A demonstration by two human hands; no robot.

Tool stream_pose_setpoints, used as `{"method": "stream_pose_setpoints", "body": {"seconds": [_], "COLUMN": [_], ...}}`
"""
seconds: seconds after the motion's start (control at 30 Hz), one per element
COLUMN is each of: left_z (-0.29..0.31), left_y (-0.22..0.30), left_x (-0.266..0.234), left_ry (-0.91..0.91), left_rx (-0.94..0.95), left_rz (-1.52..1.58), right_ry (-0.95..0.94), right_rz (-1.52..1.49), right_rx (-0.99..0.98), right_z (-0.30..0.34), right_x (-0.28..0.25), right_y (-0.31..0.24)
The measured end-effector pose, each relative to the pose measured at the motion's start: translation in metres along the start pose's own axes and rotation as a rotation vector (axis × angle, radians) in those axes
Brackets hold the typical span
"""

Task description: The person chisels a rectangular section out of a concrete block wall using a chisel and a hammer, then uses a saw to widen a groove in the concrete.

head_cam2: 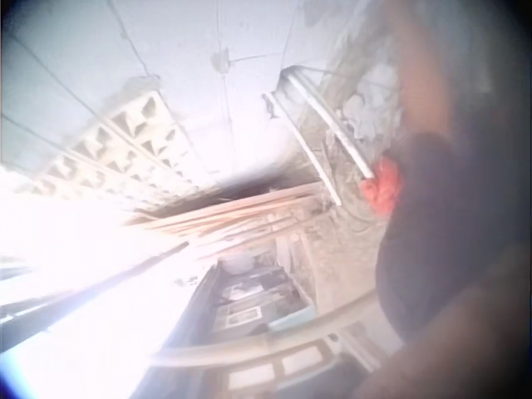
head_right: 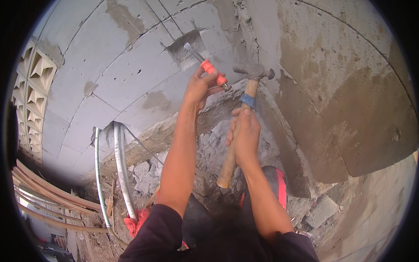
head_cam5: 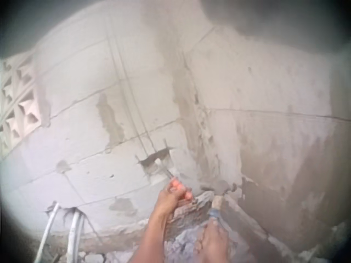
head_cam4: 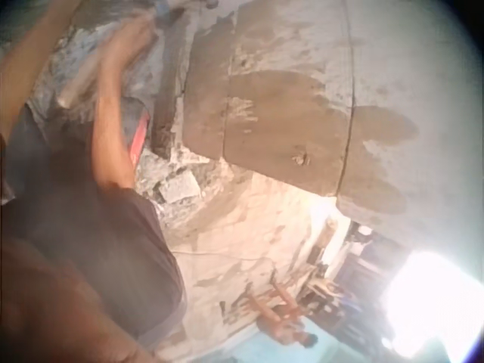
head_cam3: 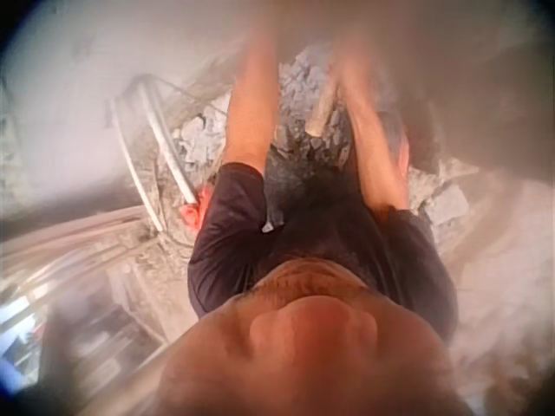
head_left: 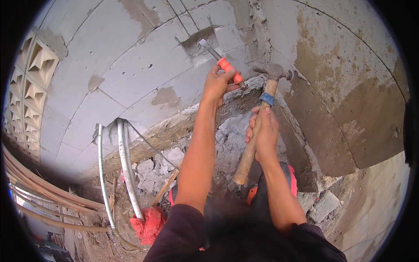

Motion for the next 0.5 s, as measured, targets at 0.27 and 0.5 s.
{"method": "stream_pose_setpoints", "body": {"seconds": [0.27, 0.5], "left_z": [-0.048, -0.063], "left_y": [-0.004, -0.016], "left_x": [-0.003, -0.014], "left_ry": [0.032, 0.097], "left_rx": [0.014, 0.128], "left_rz": [-0.134, -0.201], "right_ry": [0.132, 0.151], "right_rz": [-0.236, -0.614], "right_rx": [0.329, 0.625], "right_z": [-0.008, -0.030], "right_x": [0.005, 0.000], "right_y": [0.083, 0.120]}}
Point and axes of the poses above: each hand's wrist, its own z-axis away from the middle knuckle, its own x-axis out of the palm, y = z × x, the point moved 7 cm from there along -z, towards the middle knuckle, and after that the axes turned 12 degrees about y, right-handed, at the moved point
